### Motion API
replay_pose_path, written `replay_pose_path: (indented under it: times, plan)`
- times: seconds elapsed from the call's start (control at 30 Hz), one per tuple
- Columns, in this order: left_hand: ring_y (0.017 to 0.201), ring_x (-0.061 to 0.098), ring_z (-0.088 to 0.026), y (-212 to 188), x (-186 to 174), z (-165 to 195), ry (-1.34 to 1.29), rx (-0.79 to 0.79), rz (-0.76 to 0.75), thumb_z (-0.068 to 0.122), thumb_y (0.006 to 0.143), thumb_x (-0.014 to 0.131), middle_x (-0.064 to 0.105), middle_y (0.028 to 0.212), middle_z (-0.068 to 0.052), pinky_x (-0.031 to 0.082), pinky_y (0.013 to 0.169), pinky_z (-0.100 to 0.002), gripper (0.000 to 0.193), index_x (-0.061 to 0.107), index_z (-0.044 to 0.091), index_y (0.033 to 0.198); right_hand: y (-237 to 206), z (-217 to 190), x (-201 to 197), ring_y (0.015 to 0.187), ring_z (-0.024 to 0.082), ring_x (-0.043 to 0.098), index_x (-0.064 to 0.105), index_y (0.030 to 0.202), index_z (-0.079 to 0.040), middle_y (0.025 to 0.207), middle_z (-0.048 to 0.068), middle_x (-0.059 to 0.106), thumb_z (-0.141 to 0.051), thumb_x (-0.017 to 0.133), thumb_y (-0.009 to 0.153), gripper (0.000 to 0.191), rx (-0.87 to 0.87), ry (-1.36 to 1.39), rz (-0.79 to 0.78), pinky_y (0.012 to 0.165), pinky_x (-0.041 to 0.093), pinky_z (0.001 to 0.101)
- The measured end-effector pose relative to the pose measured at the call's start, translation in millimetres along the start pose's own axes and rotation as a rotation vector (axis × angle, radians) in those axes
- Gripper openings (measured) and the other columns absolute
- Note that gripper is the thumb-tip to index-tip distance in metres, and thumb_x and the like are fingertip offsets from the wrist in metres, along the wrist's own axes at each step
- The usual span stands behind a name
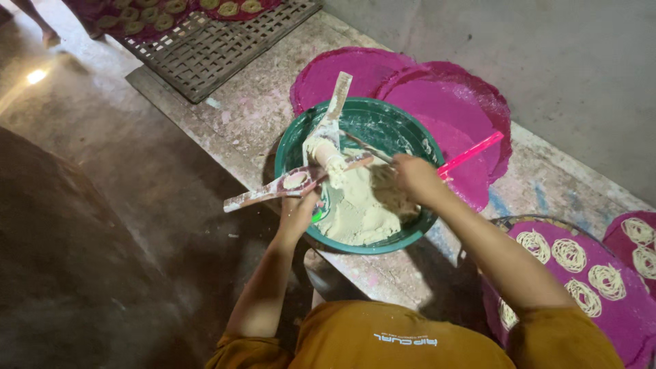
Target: The person uses a manual dough extruder to pipe spiral-shaped dough onto a pink mat placed on a woven tray. They repeatedly scoop dough from a green bowl, load it into the extruder, and squeeze out spirals in a circular pattern. After filling one tray, they move it aside and place a new mat to continue.
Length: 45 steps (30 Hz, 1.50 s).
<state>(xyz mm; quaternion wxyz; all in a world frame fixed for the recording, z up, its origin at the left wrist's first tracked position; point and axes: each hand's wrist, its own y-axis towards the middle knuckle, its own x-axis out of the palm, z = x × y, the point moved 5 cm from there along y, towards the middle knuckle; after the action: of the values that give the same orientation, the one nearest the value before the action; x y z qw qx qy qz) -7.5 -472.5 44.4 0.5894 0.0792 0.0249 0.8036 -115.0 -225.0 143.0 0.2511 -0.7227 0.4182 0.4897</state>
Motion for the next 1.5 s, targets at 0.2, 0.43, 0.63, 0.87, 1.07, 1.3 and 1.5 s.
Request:
replay_pose_path:
  times: [0.2, 0.43, 0.63, 0.87, 1.07, 1.3, 1.5]
  plan:
    - [0.083, 0.065, -0.011, -0.2, 22.4, 20.5, -0.028, 0.005, -0.101, 0.007, 0.085, 0.064, 0.064, 0.099, -0.003, 0.057, 0.065, -0.031, 0.025, 0.064, 0.0, 0.109, -85.3, 25.6, -66.0, 0.062, 0.012, 0.056, 0.066, 0.135, -0.004, 0.072, 0.004, 0.061, -0.016, 0.051, 0.105, 0.036, 0.033, 0.696, 0.056, 0.058, 0.049, 0.0296]
    - [0.068, 0.066, -0.014, -4.1, 55.5, 26.9, 0.102, -0.061, -0.225, 0.009, 0.089, 0.065, 0.067, 0.087, -0.007, 0.053, 0.06, -0.03, 0.017, 0.067, -0.002, 0.102, -122.2, 19.8, -66.8, 0.089, 0.013, 0.069, 0.064, 0.134, 0.001, 0.119, 0.013, 0.075, -0.008, 0.057, 0.102, 0.034, -0.223, 0.525, 0.242, 0.077, 0.056, 0.0279]
    - [0.078, 0.066, -0.013, -8.3, 51.2, 4.2, -0.296, -0.301, -0.407, 0.007, 0.084, 0.068, 0.068, 0.094, -0.005, 0.057, 0.068, -0.032, 0.027, 0.066, 0.001, 0.11, -125.8, 37.8, -55.3, 0.09, 0.022, 0.071, 0.064, 0.135, -0.001, 0.113, 0.017, 0.077, -0.009, 0.06, 0.1, 0.036, -0.046, 0.451, 0.259, 0.084, 0.057, 0.0325]
    - [0.08, 0.066, -0.018, -20.4, 11.7, -11.0, -0.675, -0.479, -0.429, 0.012, 0.092, 0.064, 0.066, 0.091, -0.009, 0.06, 0.078, -0.042, 0.035, 0.064, -0.008, 0.12, -110.9, 26.7, -50.5, 0.111, 0.032, 0.073, 0.064, 0.131, 0.002, 0.122, 0.023, 0.072, -0.007, 0.059, 0.1, 0.033, -0.165, 0.338, 0.302, 0.096, 0.056, 0.0376]
    - [0.075, 0.065, -0.019, -16.9, -24.1, -10.3, -0.644, -0.367, -0.265, 0.012, 0.093, 0.061, 0.065, 0.088, -0.007, 0.063, 0.079, -0.044, 0.032, 0.062, -0.003, 0.121, -86.6, 9.1, -5.7, 0.095, 0.037, 0.072, 0.069, 0.122, -0.009, 0.108, 0.018, 0.073, -0.017, 0.059, 0.096, 0.029, -0.153, 0.021, 0.073, 0.079, 0.056, 0.0454]
    - [0.081, 0.058, -0.017, 2.0, -17.5, -10.6, -0.058, 0.027, 0.003, 0.004, 0.093, 0.067, 0.061, 0.095, -0.008, 0.052, 0.07, -0.037, 0.026, 0.06, 0.0, 0.118, -37.3, -5.0, 60.2, 0.08, 0.031, 0.072, 0.063, 0.107, -0.014, 0.088, 0.011, 0.068, -0.021, 0.06, 0.089, 0.02, -0.384, -0.374, -0.01, 0.064, 0.056, 0.0429]
    - [0.096, 0.066, -0.027, -5.7, 0.5, 26.6, 0.396, 0.519, 0.118, 0.003, 0.088, 0.072, 0.068, 0.107, -0.013, 0.051, 0.086, -0.04, 0.025, 0.066, 0.0, 0.112, 0.8, -5.8, 100.4, 0.063, 0.026, 0.073, 0.058, 0.129, -0.011, 0.085, 0.01, 0.072, -0.018, 0.059, 0.088, 0.042, -0.326, -0.654, -0.226, 0.047, 0.056, 0.0394]
